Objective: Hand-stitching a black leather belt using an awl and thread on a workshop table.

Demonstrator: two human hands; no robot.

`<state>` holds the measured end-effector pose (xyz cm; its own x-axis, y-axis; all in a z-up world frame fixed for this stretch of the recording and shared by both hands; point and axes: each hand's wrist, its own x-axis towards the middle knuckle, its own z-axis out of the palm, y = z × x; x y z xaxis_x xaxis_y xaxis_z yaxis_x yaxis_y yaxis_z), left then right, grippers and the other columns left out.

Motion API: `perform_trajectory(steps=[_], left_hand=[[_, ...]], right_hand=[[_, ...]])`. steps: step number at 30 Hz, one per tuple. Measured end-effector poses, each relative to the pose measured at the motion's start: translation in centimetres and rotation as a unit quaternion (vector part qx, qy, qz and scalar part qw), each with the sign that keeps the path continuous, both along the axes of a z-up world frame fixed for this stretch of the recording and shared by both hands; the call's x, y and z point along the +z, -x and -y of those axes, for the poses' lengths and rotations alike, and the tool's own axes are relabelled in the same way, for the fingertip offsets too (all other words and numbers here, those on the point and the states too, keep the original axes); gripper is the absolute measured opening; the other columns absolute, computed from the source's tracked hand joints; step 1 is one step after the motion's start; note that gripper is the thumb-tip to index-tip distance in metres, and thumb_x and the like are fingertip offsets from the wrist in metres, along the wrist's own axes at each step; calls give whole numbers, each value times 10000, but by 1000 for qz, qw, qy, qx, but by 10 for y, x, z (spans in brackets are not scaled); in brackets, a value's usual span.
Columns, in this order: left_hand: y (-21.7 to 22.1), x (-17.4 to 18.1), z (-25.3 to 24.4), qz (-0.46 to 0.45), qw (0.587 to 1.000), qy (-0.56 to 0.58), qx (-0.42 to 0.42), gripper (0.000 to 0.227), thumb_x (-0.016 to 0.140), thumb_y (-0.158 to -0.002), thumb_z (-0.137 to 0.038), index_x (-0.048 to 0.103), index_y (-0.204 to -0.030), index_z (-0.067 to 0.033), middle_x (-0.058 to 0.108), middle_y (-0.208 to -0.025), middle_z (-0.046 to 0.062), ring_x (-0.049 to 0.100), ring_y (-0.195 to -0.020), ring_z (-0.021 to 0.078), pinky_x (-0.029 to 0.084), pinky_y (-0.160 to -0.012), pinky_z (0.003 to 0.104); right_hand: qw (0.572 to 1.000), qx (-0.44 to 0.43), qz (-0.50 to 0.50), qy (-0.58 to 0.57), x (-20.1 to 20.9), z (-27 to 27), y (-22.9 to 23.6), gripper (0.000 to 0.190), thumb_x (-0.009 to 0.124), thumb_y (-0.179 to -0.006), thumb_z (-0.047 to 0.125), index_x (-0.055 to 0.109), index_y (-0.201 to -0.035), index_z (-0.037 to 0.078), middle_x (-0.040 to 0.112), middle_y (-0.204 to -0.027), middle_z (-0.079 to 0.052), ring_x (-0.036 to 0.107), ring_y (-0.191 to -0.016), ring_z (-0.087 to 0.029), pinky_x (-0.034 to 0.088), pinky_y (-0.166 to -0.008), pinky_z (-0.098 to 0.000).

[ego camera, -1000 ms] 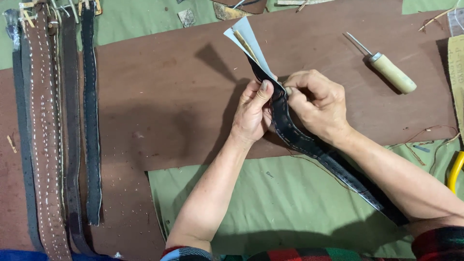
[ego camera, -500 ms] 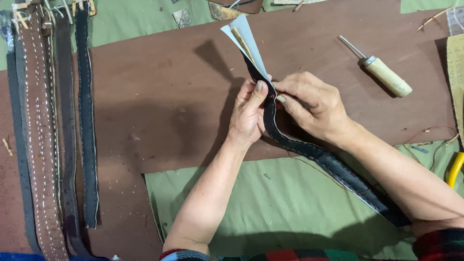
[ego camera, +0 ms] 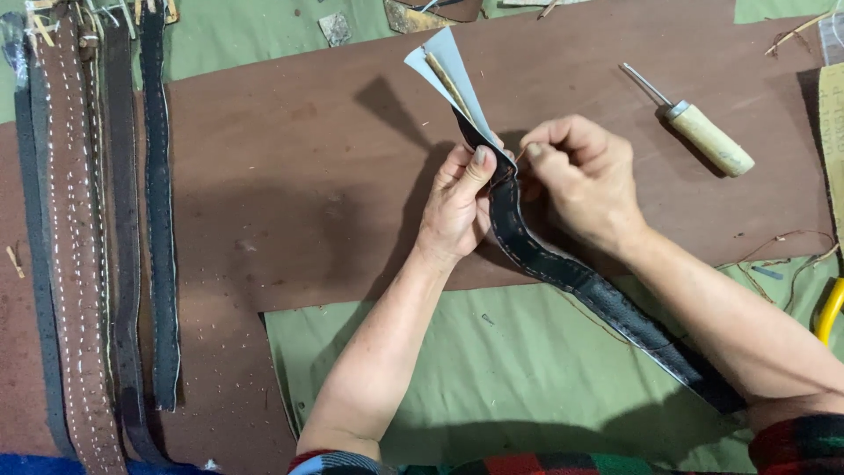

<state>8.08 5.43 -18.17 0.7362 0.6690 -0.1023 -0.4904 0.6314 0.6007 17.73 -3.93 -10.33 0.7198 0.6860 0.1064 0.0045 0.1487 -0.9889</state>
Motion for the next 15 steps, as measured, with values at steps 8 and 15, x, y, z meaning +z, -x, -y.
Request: perform_trajectory(steps=[8,15], left_hand=[[4,22,-3,23,999,11,-21,163,679,-1047,-231,699,-1149,-105,684,-931,110,630,-807,148,598,-791,359],[4,16,-1,7,1000,-1,-25,213,668,-1057,-252,671,-1201,-96,688,-966,106,645,-816,140,635,-773,372]], right_hand=[[991,131,16,26,15,6,-34,145,584,-1004,-68,667,-1121,-86,678,-899,-202,716,-822,-227,638,-680,-366],[954,187,234,-4,33,11,-26,261,732,-957,-18,710,-1215,-51,665,-1134,-238,673,-1100,-322,548,-896,-509]])
